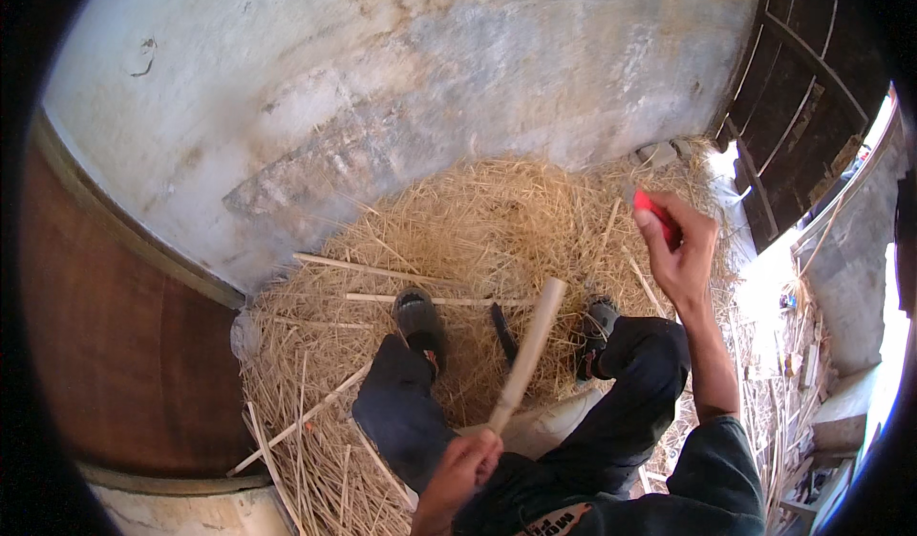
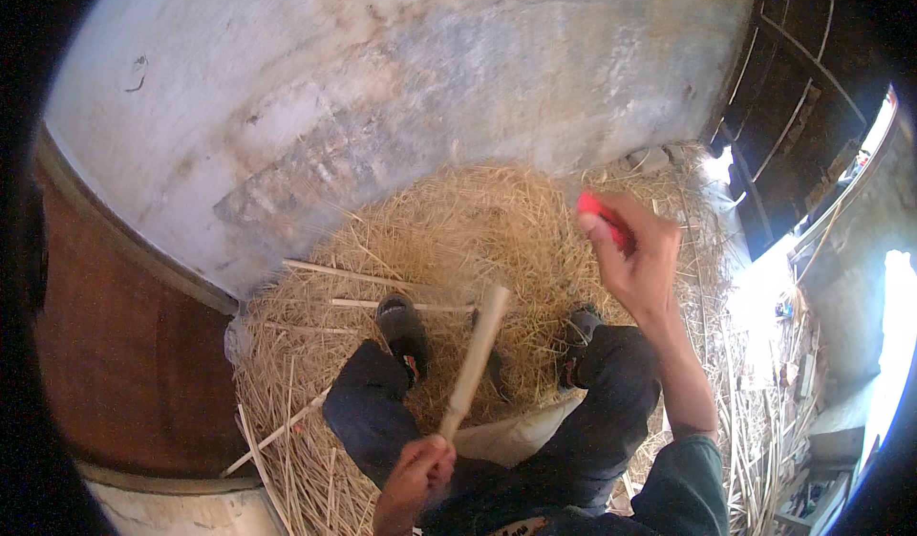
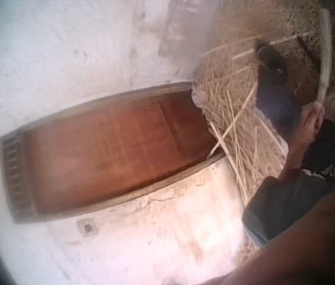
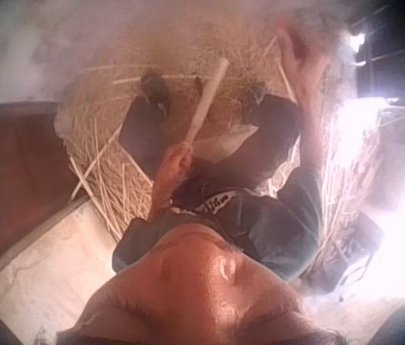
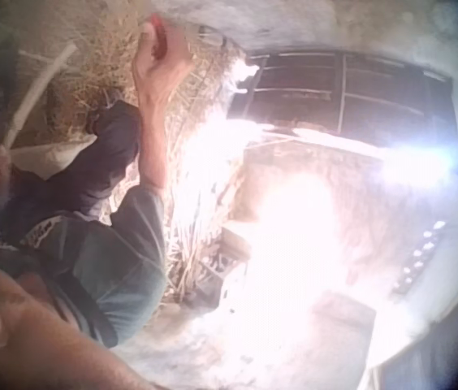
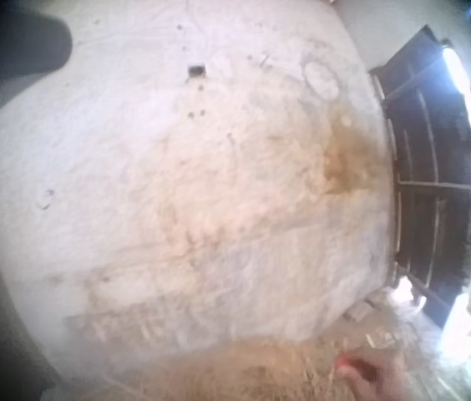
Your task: The person sits on a hay-covered floor and uses a knife to split long bamboo poles into thin strips. They hold the pole with one hand and use the knife to shave and cut the material, occasionally switching to a red utility knife for finer work.
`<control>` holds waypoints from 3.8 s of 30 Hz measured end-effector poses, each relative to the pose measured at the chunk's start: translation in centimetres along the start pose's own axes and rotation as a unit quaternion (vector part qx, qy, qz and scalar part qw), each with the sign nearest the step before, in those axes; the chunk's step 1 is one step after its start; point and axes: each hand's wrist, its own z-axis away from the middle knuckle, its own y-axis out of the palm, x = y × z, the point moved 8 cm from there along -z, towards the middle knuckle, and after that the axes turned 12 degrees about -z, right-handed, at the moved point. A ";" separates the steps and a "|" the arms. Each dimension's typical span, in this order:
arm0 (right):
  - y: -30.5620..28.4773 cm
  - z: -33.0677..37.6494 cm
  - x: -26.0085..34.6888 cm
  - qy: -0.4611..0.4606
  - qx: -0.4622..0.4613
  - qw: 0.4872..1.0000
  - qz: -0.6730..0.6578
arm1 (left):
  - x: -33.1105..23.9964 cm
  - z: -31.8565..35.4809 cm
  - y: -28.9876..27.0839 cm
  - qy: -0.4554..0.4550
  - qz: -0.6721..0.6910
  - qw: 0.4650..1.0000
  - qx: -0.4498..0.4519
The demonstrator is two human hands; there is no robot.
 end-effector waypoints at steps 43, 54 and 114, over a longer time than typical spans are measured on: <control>27.0 23.8 -39.3 0.269 0.597 0.714 0.248 | -15.4 -6.3 -10.2 0.277 -0.542 0.764 -0.212; 30.9 40.3 -30.7 0.459 0.445 0.756 0.141 | -12.9 -22.4 -16.0 0.009 -0.726 0.687 -0.025; 26.8 31.8 -26.0 0.501 0.025 0.810 -0.304 | -25.0 -23.8 -7.3 0.365 -0.707 0.593 -0.123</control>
